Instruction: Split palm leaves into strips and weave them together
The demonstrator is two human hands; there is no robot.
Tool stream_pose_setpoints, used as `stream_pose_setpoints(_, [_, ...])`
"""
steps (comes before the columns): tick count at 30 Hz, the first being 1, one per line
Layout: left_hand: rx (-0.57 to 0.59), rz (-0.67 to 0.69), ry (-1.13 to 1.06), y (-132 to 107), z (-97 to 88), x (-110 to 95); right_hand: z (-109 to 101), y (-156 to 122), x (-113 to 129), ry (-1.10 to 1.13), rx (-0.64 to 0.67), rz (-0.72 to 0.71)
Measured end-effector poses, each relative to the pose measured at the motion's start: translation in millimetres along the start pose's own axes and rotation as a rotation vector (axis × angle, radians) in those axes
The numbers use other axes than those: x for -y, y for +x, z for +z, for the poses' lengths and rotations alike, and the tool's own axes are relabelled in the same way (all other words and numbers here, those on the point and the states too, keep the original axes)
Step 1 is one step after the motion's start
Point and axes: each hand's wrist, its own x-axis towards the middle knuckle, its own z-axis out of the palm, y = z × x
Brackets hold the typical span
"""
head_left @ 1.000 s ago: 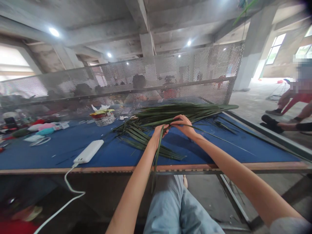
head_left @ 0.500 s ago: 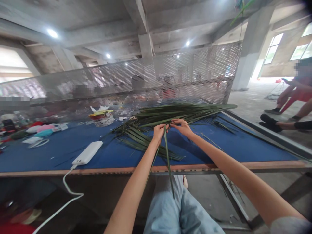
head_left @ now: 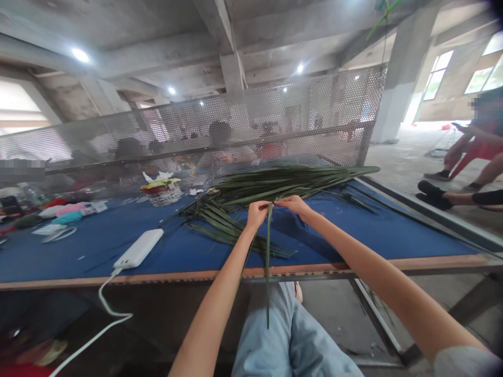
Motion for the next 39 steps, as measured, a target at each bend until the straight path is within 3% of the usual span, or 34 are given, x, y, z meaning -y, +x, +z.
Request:
stream_pose_setpoints(8, [-0.014, 0.096, 0.106, -0.8, 1.1, -0.2, 1.2, 2.6, -2.6, 0.002, -0.053, 0.046])
stream_pose_setpoints(14, [-0.023, 0.035, 0.096, 1.2, -2.3, 1.7, 2.4, 0.5, -0.3, 0.061, -0.121, 0.077])
stream_pose_setpoints(21, [-0.120, -0.039, 0.027, -0.5, -2.4, -4.1, 8.8, -8.5, 1.9, 0.090, 0.027, 0.080])
stream_pose_setpoints(25, [-0.104, -0.039, 0.003, -1.8, -2.0, -6.5, 17.8, -11.9, 2.0, 0.140, -0.013, 0.009])
stream_pose_setpoints(33, [-0.056, -0.058, -0.009, -0.9, 0.5, -5.2, 15.9, -10.0, 0.2, 0.278, -0.045, 0.109])
stream_pose_setpoints(39, [-0.056, -0.044, -0.015, -2.4, 0.5, -6.3, 17.7, -9.0, -1.2, 0.266, -0.049, 0.038])
